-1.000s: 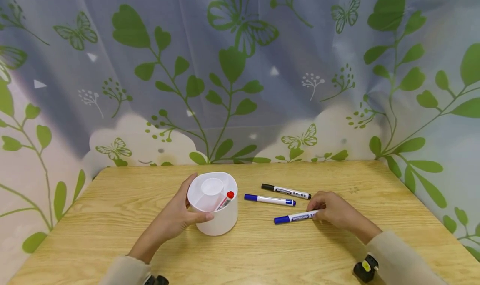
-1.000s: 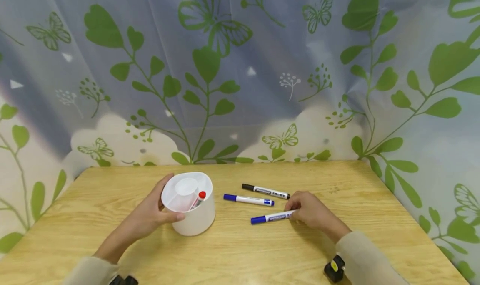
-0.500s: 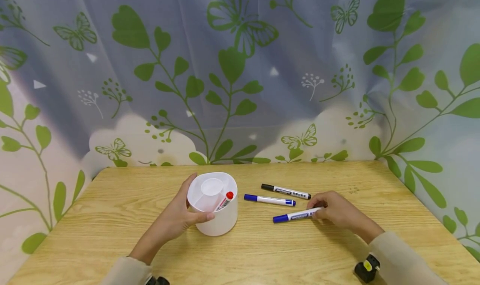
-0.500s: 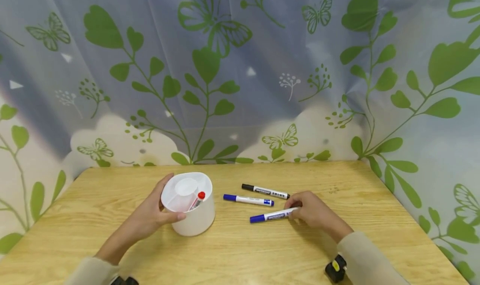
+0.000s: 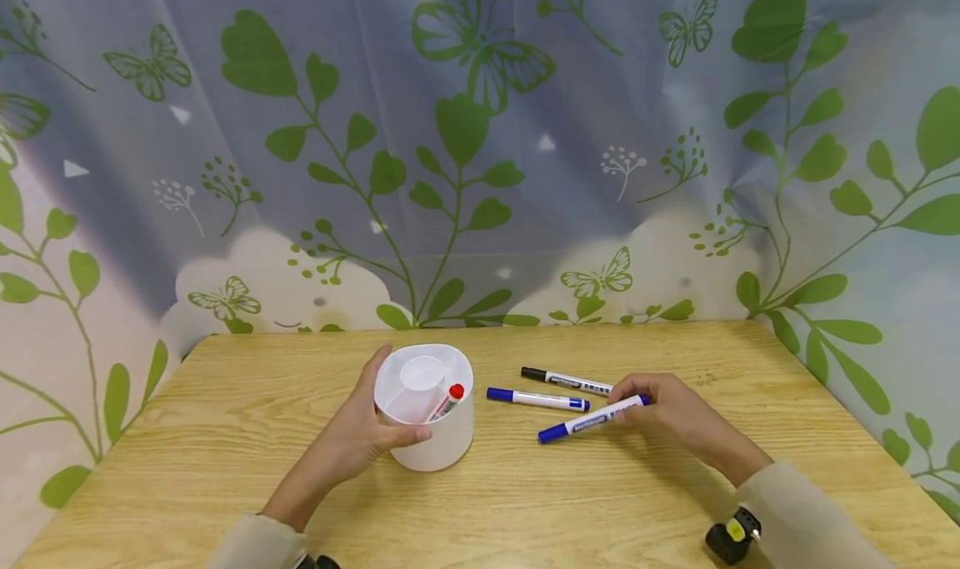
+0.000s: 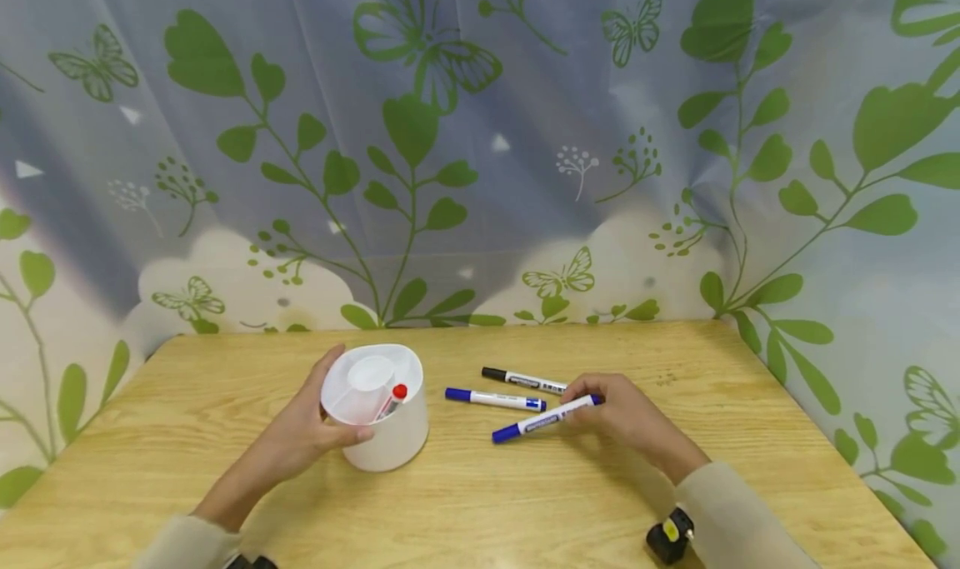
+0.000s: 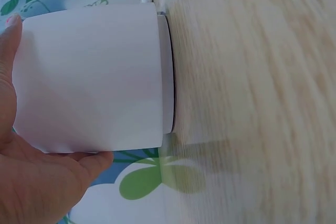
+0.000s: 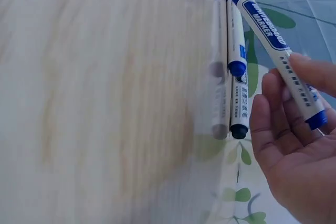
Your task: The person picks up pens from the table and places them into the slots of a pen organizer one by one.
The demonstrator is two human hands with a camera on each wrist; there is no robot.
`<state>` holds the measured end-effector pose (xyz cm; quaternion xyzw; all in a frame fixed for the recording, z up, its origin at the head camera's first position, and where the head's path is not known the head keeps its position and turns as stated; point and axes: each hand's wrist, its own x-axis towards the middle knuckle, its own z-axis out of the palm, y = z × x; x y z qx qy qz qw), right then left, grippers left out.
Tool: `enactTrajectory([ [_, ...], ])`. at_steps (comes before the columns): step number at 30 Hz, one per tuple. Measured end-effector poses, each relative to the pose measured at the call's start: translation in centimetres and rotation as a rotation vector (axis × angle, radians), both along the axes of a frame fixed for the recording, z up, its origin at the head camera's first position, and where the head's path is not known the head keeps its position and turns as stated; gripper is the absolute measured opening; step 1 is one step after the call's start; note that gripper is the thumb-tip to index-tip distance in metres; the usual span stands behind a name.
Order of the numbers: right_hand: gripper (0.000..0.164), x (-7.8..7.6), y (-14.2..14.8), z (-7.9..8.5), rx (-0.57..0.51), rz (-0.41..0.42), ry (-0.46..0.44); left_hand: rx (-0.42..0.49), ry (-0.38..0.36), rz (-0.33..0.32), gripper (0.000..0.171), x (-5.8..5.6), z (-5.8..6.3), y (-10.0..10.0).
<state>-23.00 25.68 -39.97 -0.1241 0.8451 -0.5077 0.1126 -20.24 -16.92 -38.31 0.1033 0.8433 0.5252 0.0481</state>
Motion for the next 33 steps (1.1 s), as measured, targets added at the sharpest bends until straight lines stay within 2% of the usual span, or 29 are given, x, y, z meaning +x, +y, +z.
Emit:
enactTrajectory([
  [7,0.026,0.1,-0.8,0.9,-0.051,-0.043,-0.007,-0.014,-0.01,0.006,0.127,-0.2,-0.1,-0.2],
  [14,0.031,0.2,-1.4,1.4,-0.206,-0.03,-0.019,-0.01,0.012,-0.012,0.121,-0.4,-0.1,-0.4],
  [20,0.023,0.3,-2.4,1.7,-0.301,-0.046,-0.015,-0.003,0.005,-0.032,0.122,-0.4,0.0,-0.7],
  [25,0.019,0.3,-3.4,2.2,-0.351,-0.077,-0.013,-0.004,-0.001,-0.056,0.121,-0.5,0.1,-1.0],
  [33,0.029,0.4,-4.6,3.8,-0.391,-0.101,0.026,0.003,-0.005,-0.081,0.122,-0.5,0.3,-1.4],
])
